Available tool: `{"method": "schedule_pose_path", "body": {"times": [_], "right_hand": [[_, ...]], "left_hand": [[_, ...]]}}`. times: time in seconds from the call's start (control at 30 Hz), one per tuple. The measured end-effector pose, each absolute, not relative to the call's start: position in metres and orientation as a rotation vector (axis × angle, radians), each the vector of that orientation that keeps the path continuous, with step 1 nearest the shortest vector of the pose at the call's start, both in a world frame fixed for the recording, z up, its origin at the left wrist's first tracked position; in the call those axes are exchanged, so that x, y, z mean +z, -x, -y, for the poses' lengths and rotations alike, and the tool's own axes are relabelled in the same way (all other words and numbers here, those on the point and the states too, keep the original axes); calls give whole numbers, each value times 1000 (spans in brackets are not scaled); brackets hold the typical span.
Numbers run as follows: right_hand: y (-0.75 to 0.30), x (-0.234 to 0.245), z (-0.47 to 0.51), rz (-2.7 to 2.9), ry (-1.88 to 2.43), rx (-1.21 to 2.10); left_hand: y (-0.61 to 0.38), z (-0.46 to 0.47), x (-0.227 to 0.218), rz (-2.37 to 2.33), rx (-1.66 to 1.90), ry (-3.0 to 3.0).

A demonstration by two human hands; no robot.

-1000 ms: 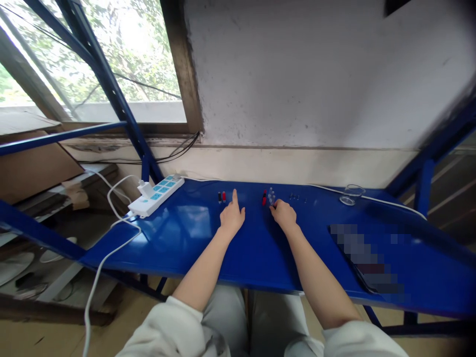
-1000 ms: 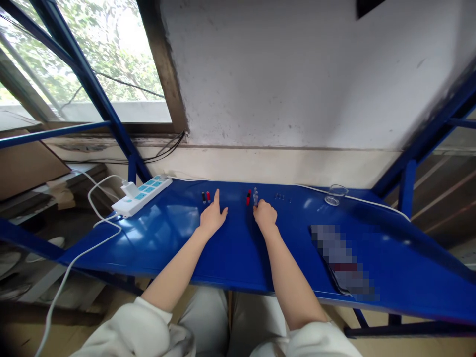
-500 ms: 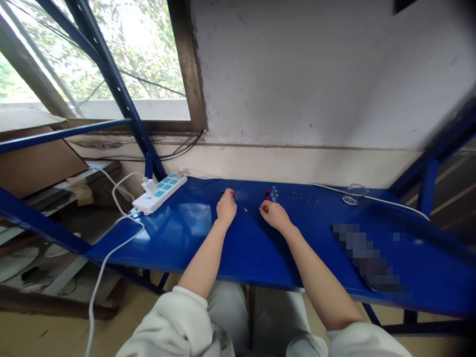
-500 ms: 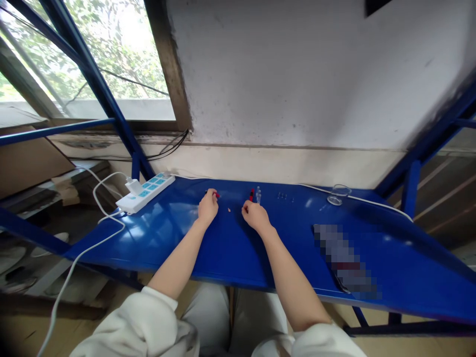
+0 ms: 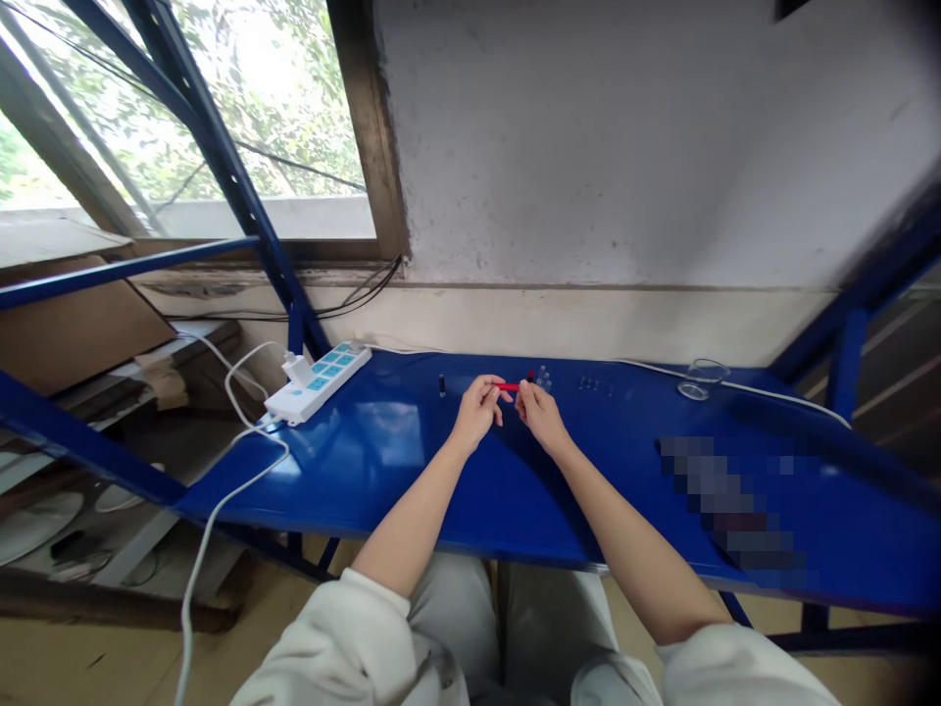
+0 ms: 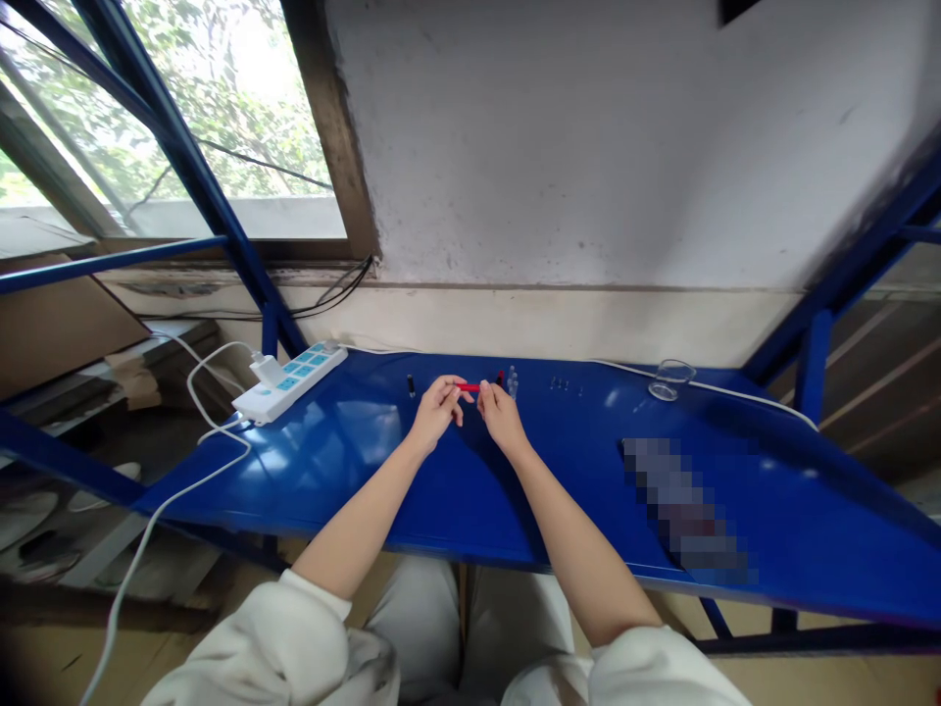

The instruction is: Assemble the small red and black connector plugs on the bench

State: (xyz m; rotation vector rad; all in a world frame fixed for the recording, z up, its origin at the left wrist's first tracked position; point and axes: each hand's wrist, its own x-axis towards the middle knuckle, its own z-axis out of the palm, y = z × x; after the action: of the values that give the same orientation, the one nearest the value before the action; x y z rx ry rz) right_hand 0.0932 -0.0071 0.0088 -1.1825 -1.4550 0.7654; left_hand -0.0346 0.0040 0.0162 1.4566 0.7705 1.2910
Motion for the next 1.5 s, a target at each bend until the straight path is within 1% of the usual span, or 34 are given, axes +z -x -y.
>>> {"method": "schedule_pose_path", "body": {"times": [0.1,0.43,0.57,0.77,0.93,1.03,1.2,1.33,1.5], "right_hand": [[-92,8,6,1379,1120,860],[-94,2,4,1479,1037,833],[-94,5,7,1531,1073,745],[-97,10,7,1612,1126,578],[-107,16,8,1808,1246,376],[-118,15,11,1793,1373,442],[-141,8,12,1633,1657,500],[-155,1,7,1582,1856,409],[-155,-9,3,1586,1939,299]], "left_hand": [[36,-3,18,-790,1272,-1422],[39,-7,17,-904,1378,-1318],[40,-8,17,-908,1384,-1290],[42,-10,16,-740,1252,-1321],[45,-13,16,-847,1361,-1245],[44,-13,13,-900,1400,-1259],[29,-15,-1,-980,1294,-1569],[10,-22,-10,-1134,1200,-1816],[-10,-30,-13,-1332,1129,-1927]]}}
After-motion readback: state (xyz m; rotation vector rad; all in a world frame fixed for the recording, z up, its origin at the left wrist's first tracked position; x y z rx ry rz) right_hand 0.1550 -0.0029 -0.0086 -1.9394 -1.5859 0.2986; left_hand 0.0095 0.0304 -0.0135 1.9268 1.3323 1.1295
